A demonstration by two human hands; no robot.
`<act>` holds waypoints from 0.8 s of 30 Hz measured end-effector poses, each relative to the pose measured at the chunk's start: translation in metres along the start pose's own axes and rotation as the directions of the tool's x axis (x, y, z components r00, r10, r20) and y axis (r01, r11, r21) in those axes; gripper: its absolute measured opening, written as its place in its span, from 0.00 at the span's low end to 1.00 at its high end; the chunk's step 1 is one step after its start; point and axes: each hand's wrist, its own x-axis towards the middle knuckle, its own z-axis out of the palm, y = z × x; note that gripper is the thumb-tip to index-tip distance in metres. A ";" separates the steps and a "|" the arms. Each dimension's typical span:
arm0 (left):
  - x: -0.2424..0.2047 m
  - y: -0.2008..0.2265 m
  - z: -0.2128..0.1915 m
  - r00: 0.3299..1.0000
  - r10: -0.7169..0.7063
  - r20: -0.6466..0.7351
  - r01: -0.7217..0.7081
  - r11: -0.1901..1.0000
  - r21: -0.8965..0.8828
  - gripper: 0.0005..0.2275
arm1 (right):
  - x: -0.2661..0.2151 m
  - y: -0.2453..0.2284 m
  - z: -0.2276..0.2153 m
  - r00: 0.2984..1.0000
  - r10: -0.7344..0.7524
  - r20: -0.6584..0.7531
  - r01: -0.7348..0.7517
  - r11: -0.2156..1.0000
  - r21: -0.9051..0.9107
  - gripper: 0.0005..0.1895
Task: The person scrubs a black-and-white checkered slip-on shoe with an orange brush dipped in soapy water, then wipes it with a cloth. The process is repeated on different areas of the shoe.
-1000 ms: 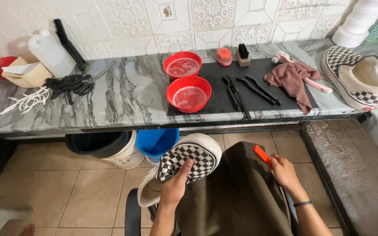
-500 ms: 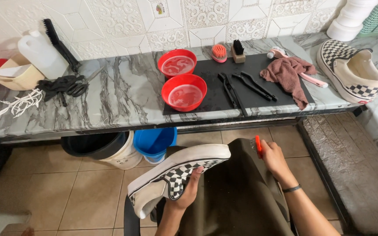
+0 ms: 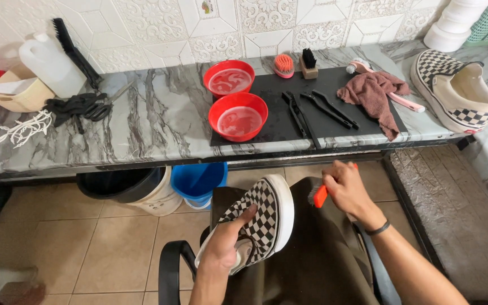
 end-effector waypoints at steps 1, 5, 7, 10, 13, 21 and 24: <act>0.006 -0.003 -0.004 0.995 -0.071 0.075 0.069 0.997 0.026 0.28 | 0.005 -0.002 -0.006 0.981 -0.194 -0.013 0.192 0.977 -0.087 0.14; 0.012 -0.006 -0.005 0.994 -0.084 0.065 0.078 0.993 0.089 0.29 | 0.025 -0.060 -0.046 0.893 -0.449 -0.023 0.436 0.877 -0.204 0.14; 0.014 -0.005 -0.004 0.996 -0.089 0.030 0.083 0.981 0.174 0.26 | 0.034 -0.081 -0.058 0.740 -0.673 0.021 0.634 0.686 -0.356 0.13; 0.005 -0.001 0.003 0.997 -0.062 -0.040 0.069 0.977 0.203 0.26 | 0.047 -0.114 -0.069 0.539 -0.835 0.111 0.791 0.456 -0.408 0.15; 0.001 0.002 0.004 0.996 -0.071 -0.047 0.081 0.962 0.260 0.27 | 0.065 -0.127 -0.078 0.444 -0.881 0.162 0.813 0.320 -0.487 0.18; -0.010 0.011 0.008 0.992 0.010 -0.128 0.043 0.914 0.404 0.29 | 0.078 -0.155 -0.070 0.314 -0.900 0.301 0.881 0.158 -0.447 0.15; -0.014 0.012 0.008 0.998 0.027 -0.061 -0.008 0.955 0.297 0.27 | 0.085 -0.150 -0.069 0.350 -0.884 0.310 0.855 0.166 -0.491 0.17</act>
